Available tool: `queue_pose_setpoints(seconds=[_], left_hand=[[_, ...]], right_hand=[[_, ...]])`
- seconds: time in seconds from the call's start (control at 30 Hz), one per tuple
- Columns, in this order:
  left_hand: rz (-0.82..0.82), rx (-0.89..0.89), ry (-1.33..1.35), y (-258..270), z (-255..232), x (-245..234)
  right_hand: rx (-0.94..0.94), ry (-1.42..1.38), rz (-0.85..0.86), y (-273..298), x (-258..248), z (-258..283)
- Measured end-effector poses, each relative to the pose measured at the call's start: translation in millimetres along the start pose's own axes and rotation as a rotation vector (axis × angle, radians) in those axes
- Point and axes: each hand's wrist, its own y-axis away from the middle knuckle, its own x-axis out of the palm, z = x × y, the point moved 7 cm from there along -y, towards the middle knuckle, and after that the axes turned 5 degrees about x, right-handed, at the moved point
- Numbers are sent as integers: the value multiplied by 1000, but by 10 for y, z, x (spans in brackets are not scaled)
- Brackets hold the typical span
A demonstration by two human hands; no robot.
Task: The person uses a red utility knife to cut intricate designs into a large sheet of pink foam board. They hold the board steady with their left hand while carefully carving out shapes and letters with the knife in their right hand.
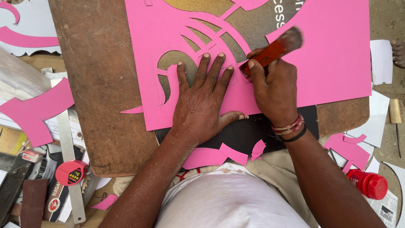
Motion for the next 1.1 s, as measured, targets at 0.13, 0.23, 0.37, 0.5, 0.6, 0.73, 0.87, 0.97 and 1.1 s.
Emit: queue_pose_setpoints(seconds=[0.13, 0.23, 0.37, 0.5, 0.6, 0.73, 0.87, 0.97, 1.1], left_hand=[[-5, -18, 22, -4, 26, 21], [-36, -15, 30, -28, -3, -4], [-30, -28, 41, -22, -10, -57], [-60, -15, 36, 1, -19, -67], [-42, -21, 39, 4, 0, -27], [-49, -21, 50, 12, 17, -7], [-43, -14, 50, 13, 12, -2], [-35, -23, 51, 1, 13, 7], [-43, -7, 34, 1, 15, 22]], right_hand=[[-220, 432, -29, -107, 0, 97], [-44, 190, 199, -229, 13, -68], [-50, 235, 220, -276, -19, 31], [84, 178, 265, -178, -33, 13], [91, 179, 299, -170, -46, 6], [48, 165, 358, -164, -48, 7], [-47, 173, 365, -134, -61, 14], [-147, 219, 387, -165, -84, 2], [-152, 267, 437, -188, -41, -121]])
